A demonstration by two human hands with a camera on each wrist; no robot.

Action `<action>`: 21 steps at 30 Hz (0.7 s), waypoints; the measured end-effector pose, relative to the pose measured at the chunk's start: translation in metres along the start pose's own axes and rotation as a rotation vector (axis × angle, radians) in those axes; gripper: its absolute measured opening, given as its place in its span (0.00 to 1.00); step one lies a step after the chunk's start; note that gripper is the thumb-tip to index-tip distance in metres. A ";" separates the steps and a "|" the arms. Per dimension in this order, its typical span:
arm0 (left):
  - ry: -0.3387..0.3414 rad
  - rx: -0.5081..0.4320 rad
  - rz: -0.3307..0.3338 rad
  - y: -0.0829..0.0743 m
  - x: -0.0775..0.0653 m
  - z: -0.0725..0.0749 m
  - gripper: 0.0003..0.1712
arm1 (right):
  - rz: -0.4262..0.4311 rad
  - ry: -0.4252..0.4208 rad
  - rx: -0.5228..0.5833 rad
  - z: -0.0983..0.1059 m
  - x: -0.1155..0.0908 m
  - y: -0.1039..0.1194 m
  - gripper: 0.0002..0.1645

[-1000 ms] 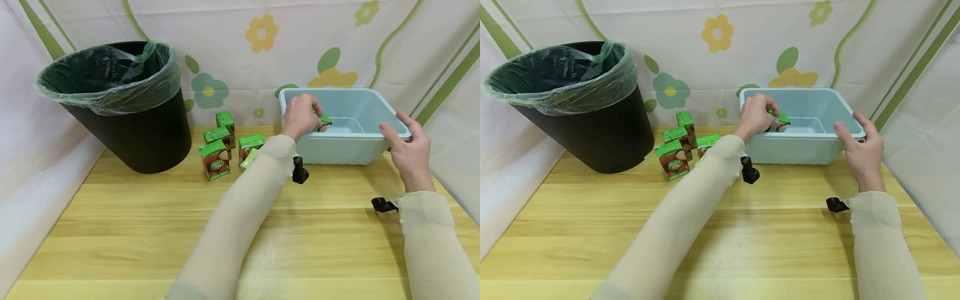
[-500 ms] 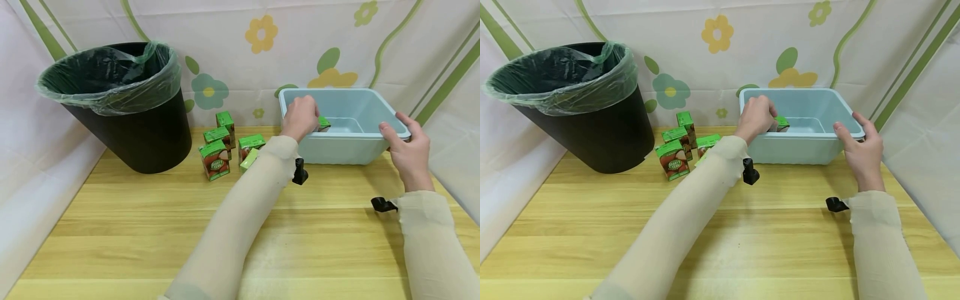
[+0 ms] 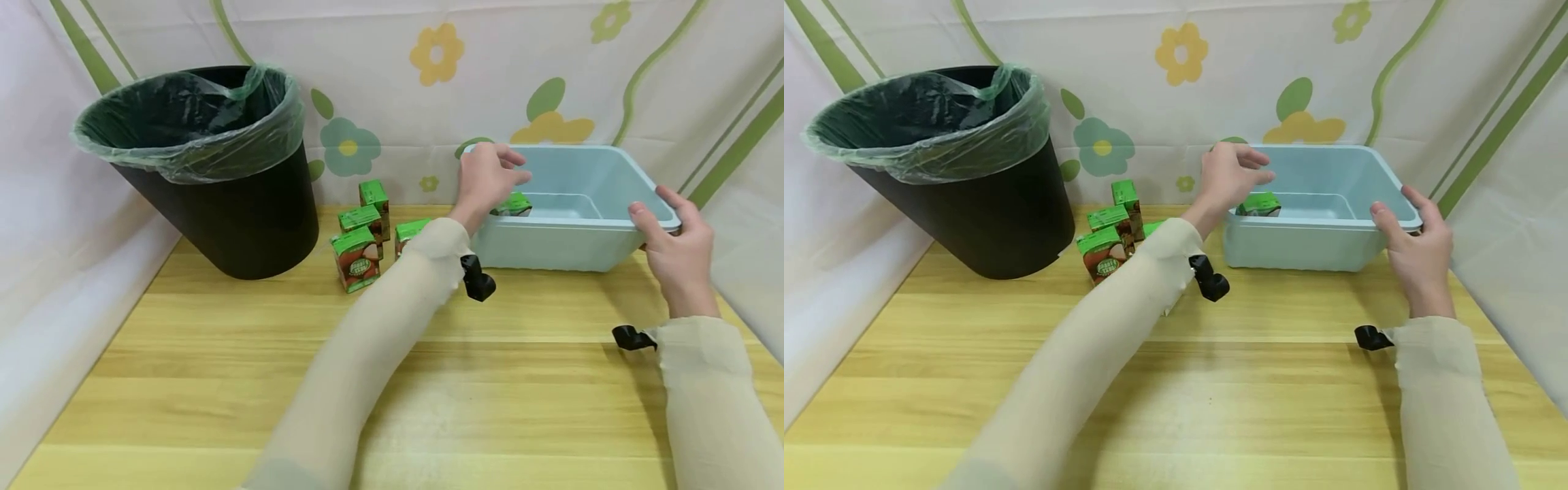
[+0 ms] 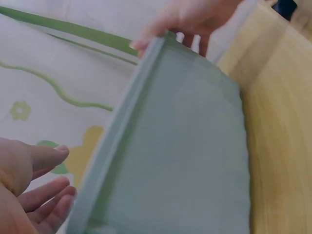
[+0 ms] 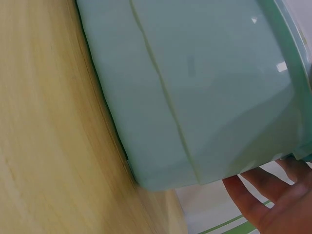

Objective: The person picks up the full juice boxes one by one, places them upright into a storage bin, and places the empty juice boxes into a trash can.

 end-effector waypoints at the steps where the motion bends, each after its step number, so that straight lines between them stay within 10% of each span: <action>1: -0.008 -0.016 0.010 0.000 -0.001 0.005 0.08 | -0.003 0.004 0.008 0.000 0.000 0.000 0.43; 21: -0.200 -0.203 -0.135 0.029 -0.037 0.079 0.14 | 0.015 0.003 0.042 0.000 0.001 -0.002 0.43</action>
Point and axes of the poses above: each hand's wrist, its own x-axis towards the middle knuckle, its own z-axis out of the back of the hand, y = z × x, the point moved 2 cm from there along x, towards the middle knuckle, and after that the axes turned 4 degrees about x, right-handed, at the moved point
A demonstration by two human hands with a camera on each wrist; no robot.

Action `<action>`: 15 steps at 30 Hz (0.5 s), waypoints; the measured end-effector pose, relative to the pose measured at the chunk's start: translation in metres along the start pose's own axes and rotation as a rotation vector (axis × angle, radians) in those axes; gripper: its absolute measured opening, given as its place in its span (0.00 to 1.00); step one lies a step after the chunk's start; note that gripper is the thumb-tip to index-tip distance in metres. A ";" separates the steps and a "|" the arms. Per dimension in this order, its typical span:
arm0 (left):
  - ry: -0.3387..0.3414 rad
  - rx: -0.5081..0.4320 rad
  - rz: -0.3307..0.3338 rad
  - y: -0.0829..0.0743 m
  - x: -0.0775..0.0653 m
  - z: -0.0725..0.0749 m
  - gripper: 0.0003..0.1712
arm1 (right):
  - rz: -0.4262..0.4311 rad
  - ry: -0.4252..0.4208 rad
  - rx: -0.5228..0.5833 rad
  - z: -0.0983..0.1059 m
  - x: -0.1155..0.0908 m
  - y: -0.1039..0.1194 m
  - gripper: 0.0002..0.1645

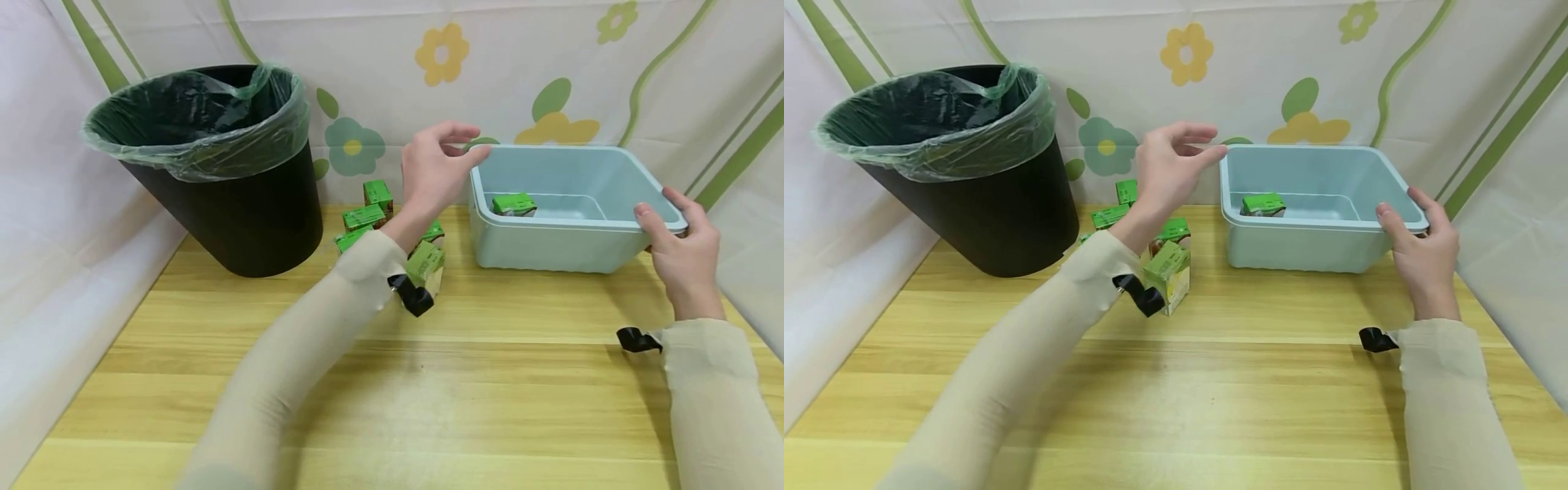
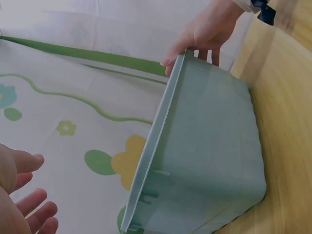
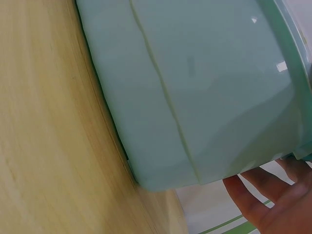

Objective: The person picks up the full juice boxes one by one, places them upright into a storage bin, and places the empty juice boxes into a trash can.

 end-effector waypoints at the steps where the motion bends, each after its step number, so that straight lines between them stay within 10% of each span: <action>1: -0.012 -0.007 -0.015 0.002 -0.003 0.003 0.14 | 0.000 0.000 -0.001 0.000 0.000 0.000 0.43; 15: -0.119 -0.047 -0.107 0.036 -0.052 0.038 0.14 | -0.007 -0.002 -0.058 -0.001 0.000 0.001 0.43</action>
Point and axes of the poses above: each hand's wrist, its own x-axis towards the middle knuckle, its own z-axis out of the back of the hand, y = z × x, the point moved 2 cm from there along x, towards the middle knuckle, and after that the axes turned 4 degrees about x, right-handed, at the moved point
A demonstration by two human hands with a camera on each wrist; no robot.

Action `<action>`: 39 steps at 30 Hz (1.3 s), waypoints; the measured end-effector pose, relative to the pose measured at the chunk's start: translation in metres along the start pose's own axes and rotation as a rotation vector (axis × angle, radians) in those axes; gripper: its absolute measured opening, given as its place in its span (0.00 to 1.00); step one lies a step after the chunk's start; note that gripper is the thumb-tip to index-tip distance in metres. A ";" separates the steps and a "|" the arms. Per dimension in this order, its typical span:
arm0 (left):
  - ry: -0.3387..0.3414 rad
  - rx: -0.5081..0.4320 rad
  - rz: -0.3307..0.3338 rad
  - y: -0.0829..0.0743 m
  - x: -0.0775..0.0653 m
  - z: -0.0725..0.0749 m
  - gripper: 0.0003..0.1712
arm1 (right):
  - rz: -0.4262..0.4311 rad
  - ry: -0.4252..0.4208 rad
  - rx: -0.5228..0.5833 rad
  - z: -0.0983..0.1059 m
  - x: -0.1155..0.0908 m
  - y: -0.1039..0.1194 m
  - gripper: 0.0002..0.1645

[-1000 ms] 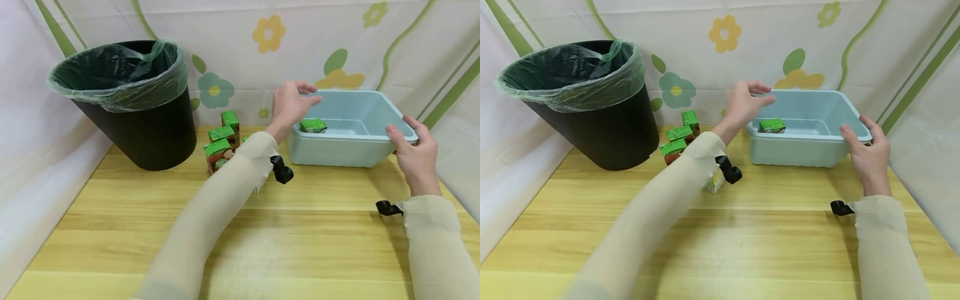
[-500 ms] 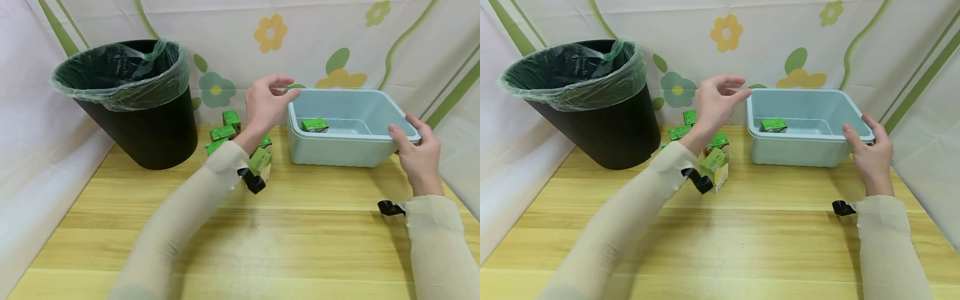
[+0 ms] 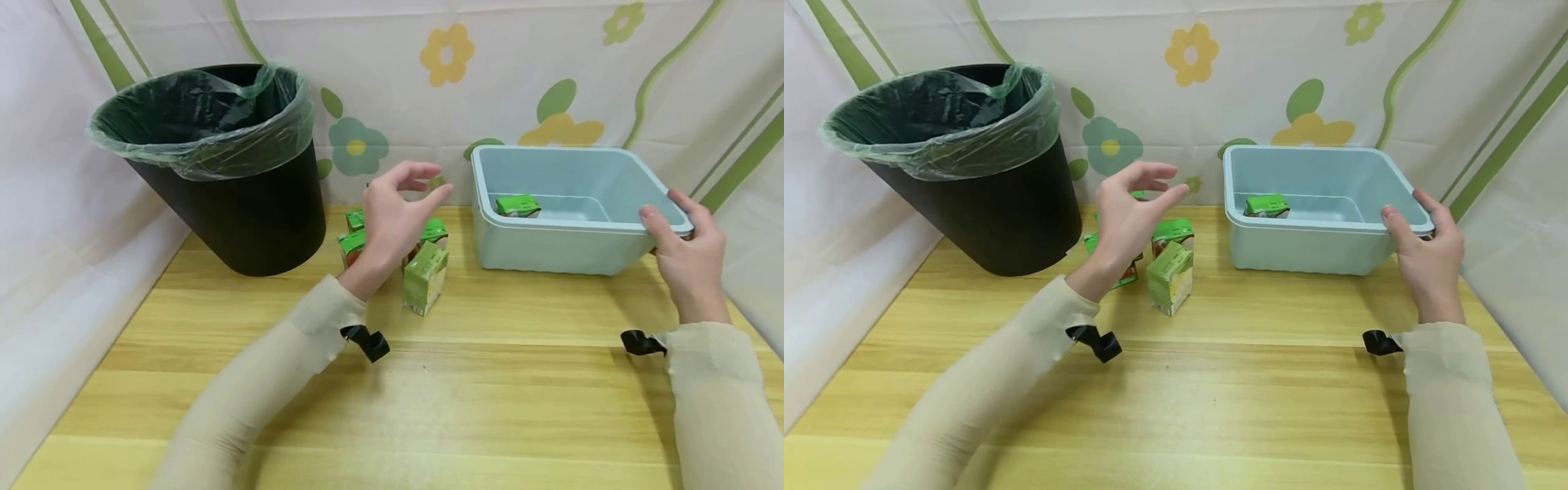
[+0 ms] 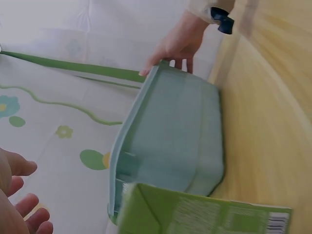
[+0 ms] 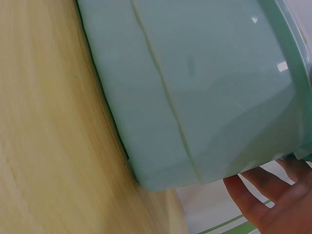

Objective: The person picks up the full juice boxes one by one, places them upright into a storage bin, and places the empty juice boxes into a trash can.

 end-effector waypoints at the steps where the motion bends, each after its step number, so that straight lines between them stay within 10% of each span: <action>1: 0.001 0.002 -0.008 0.003 -0.003 0.001 0.14 | -0.001 -0.003 -0.009 0.001 0.000 0.001 0.42; 22: 0.065 0.145 -0.067 0.052 -0.074 0.008 0.19 | 0.014 -0.004 0.006 0.000 -0.002 0.001 0.42; 39: 0.139 0.246 -0.084 0.056 -0.085 0.005 0.17 | 0.014 -0.013 -0.091 -0.001 -0.003 0.003 0.41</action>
Point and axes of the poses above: each hand's wrist, its own x-axis towards the middle knuckle, its own z-axis out of the back of the hand, y = z × x, the point moved 2 cm from there along x, towards the middle knuckle, and after that the axes turned 4 degrees about x, right-handed, at the moved point
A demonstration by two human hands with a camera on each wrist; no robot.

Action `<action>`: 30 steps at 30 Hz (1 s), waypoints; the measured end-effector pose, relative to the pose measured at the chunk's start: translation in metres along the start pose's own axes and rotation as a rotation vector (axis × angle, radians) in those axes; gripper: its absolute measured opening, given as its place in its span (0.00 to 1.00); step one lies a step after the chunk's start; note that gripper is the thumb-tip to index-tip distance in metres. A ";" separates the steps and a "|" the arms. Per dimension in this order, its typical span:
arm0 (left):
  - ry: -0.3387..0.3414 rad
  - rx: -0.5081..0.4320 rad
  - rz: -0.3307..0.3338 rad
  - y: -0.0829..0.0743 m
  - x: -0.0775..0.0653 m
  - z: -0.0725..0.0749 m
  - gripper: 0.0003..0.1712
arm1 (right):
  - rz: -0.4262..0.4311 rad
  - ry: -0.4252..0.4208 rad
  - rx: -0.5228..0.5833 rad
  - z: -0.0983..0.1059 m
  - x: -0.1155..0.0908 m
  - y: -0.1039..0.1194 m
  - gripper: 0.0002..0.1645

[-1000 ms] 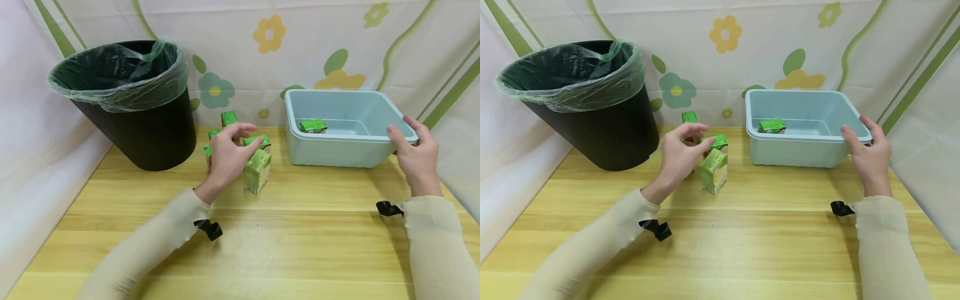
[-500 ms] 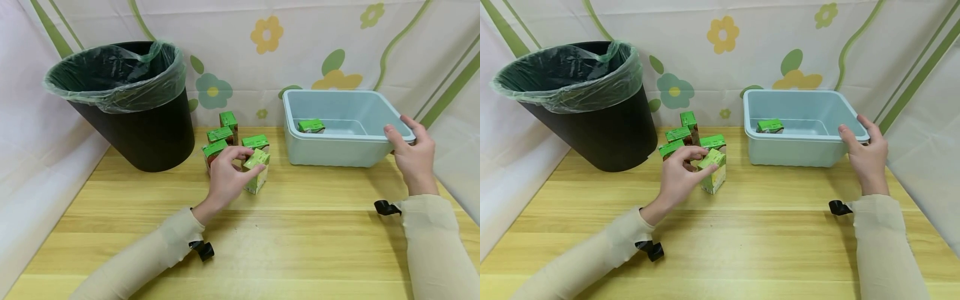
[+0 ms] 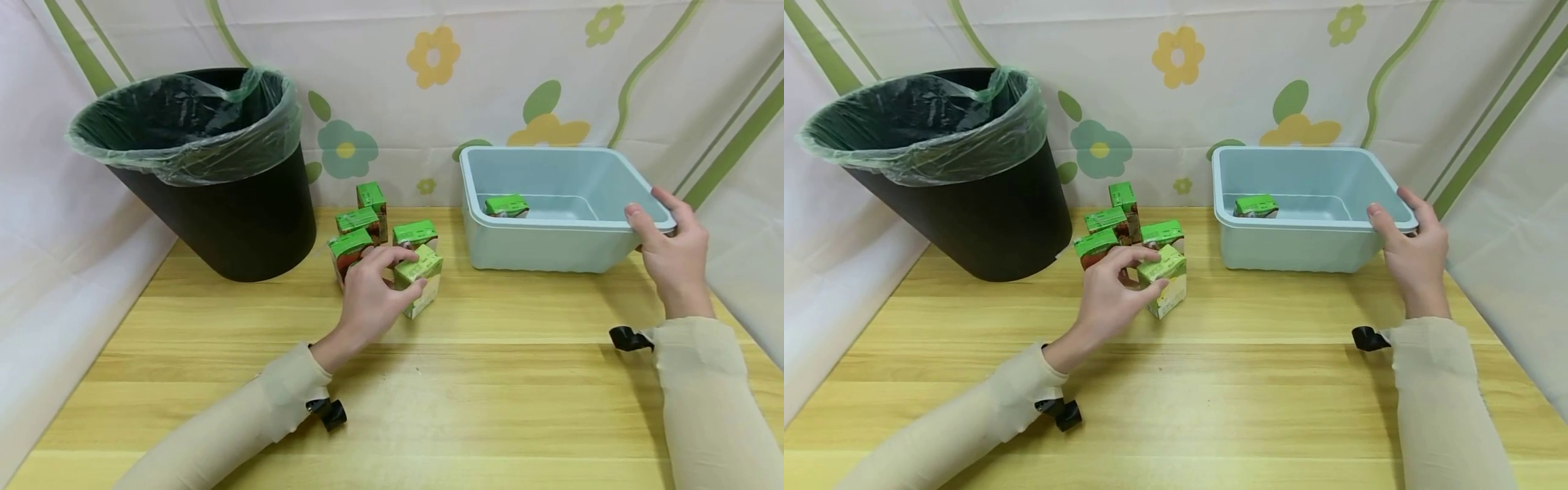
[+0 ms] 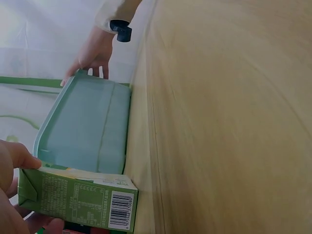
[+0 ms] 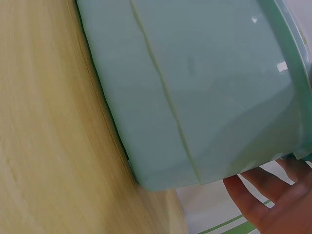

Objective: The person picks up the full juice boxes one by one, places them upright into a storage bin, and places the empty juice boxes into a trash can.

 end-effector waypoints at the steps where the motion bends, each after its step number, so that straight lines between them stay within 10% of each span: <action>1: 0.003 0.003 -0.006 0.000 0.000 0.001 0.17 | -0.001 0.000 0.004 0.000 0.000 0.000 0.41; 30: -0.045 -0.190 -0.125 0.004 -0.007 0.004 0.14 | 0.005 0.012 -0.012 0.001 0.001 -0.002 0.42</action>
Point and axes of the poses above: each hand's wrist, its own x-axis towards the middle knuckle, its own z-axis out of the back of the hand, y = z × x, the point moved 2 cm from there along x, towards the middle knuckle, and after that the axes turned 4 degrees about x, right-handed, at the moved point
